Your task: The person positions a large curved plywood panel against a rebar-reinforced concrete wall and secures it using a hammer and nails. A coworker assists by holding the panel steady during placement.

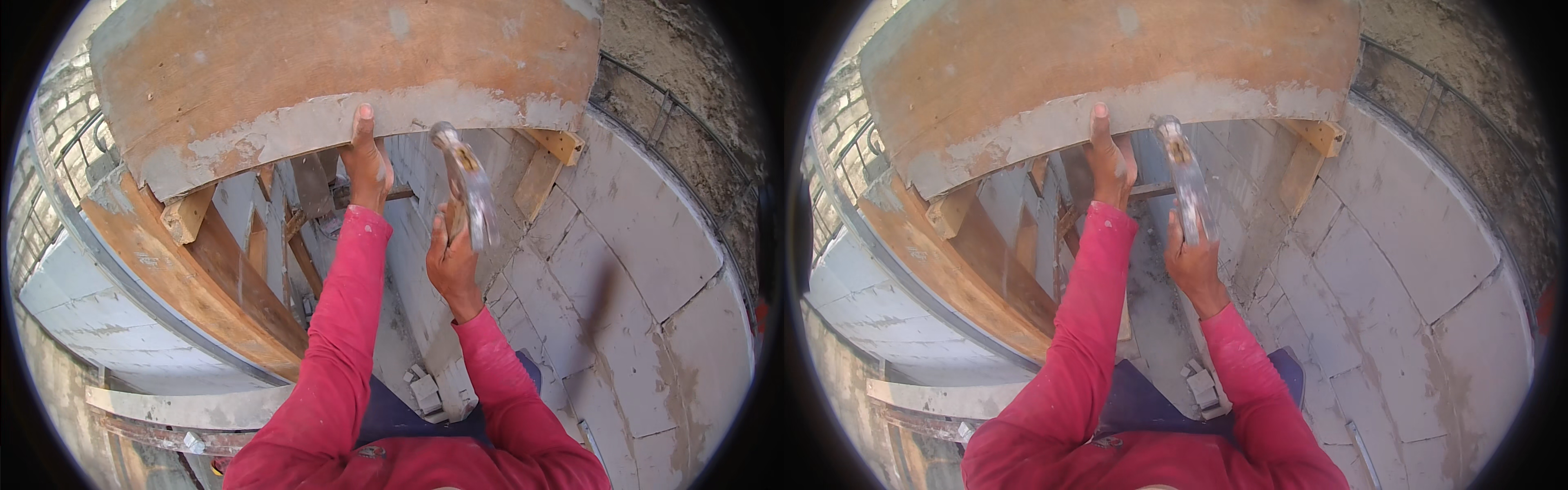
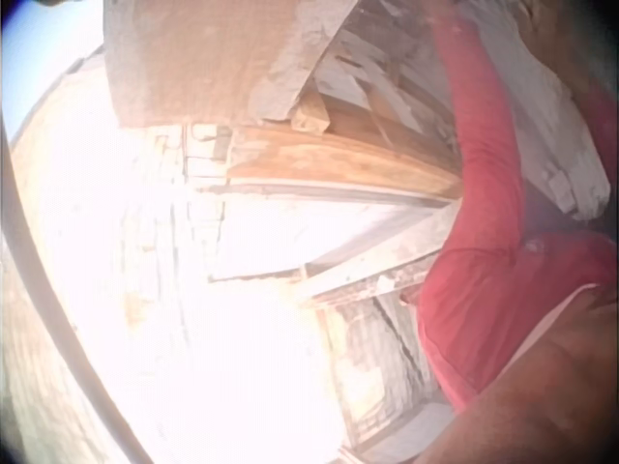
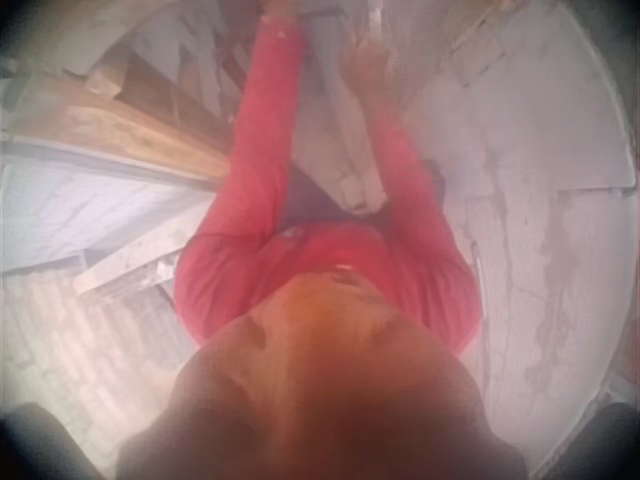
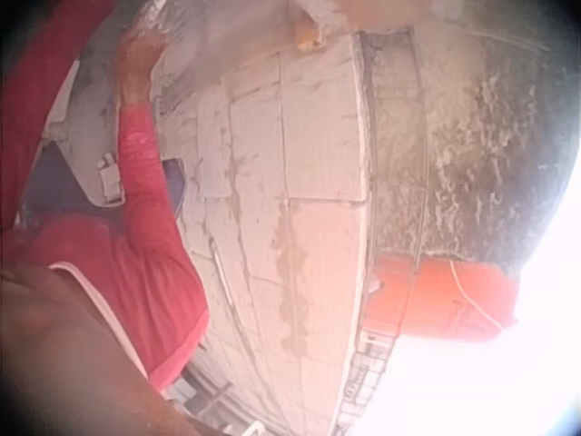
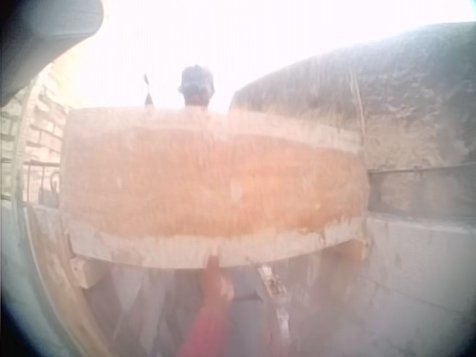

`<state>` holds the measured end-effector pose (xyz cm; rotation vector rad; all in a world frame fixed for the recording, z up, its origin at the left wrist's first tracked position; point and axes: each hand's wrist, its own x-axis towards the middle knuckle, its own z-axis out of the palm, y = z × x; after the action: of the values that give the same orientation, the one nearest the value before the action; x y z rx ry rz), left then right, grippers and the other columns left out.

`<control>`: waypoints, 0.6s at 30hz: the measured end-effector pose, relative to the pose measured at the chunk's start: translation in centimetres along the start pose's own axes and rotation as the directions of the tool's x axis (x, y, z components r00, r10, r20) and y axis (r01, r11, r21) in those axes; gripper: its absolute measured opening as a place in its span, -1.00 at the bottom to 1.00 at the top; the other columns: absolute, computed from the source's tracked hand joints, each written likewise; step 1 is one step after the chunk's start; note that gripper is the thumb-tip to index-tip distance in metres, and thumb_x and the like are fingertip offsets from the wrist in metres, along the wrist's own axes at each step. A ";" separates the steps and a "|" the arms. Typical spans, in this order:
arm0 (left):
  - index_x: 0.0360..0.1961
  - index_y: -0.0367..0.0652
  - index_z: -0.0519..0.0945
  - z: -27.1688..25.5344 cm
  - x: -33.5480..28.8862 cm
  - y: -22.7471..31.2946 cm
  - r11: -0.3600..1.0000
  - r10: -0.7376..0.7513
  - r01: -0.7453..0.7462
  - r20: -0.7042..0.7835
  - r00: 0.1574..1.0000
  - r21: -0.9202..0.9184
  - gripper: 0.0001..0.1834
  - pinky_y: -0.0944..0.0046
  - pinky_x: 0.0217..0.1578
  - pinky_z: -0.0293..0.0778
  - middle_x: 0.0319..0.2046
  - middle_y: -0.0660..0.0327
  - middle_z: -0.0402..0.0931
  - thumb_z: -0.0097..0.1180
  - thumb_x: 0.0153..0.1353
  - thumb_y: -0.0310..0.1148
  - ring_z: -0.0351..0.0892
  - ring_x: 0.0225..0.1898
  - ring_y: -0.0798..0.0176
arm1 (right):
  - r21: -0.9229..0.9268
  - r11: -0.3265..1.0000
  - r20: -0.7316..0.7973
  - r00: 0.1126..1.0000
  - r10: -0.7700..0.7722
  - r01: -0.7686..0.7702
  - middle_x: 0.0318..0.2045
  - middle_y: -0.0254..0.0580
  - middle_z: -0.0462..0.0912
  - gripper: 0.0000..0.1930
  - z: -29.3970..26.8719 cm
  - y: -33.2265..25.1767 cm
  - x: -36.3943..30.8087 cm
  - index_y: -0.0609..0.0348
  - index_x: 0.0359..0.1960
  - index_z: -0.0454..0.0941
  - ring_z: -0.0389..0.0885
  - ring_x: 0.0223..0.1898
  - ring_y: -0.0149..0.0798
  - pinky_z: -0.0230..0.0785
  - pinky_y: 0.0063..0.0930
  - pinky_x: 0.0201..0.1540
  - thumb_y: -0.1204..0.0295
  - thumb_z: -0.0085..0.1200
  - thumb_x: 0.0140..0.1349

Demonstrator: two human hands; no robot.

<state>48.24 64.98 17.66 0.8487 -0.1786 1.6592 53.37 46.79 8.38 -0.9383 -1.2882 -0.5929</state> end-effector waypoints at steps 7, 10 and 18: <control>0.31 -0.22 0.45 0.1 0.0 0.1 1.000 -0.009 0.010 -0.005 1.000 0.005 -0.32 0.08 0.39 0.32 0.22 0.23 0.45 0.40 0.34 -0.06 0.43 0.27 0.22 | 0.257 0.933 -0.268 0.946 -0.181 0.251 -0.36 -0.13 0.58 -0.75 1.4 -0.6 1.0 0.19 0.03 0.38 0.46 -0.56 -0.31 0.41 -0.36 -0.46 0.24 -0.11 0.67; 0.32 -0.23 0.44 0.1 0.0 0.1 0.998 -0.055 0.055 -0.041 0.998 0.004 -0.32 0.09 0.40 0.32 0.22 0.22 0.45 0.39 0.35 -0.06 0.42 0.28 0.22 | -0.132 0.958 0.174 0.946 0.275 -0.254 -0.42 -0.21 0.50 -0.75 1.2 -0.4 0.8 0.18 0.07 0.37 0.36 -0.59 -0.37 0.38 -0.42 -0.49 0.23 -0.10 0.66; 0.34 -0.25 0.43 0.4 0.2 0.2 1.000 -0.014 0.014 0.012 1.000 -0.011 -0.31 0.08 0.43 0.29 0.25 0.21 0.44 0.37 0.37 -0.06 0.42 0.29 0.22 | -0.071 0.994 0.061 0.995 0.082 -0.078 -0.41 -0.22 0.52 -0.74 0.5 0.4 -0.8 0.27 -0.01 0.39 0.44 -0.50 -0.38 0.35 -0.43 -0.47 0.27 -0.08 0.65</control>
<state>48.25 64.89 18.11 0.8499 -0.1898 1.6392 53.23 47.35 7.52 -1.0681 -1.2876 -0.5513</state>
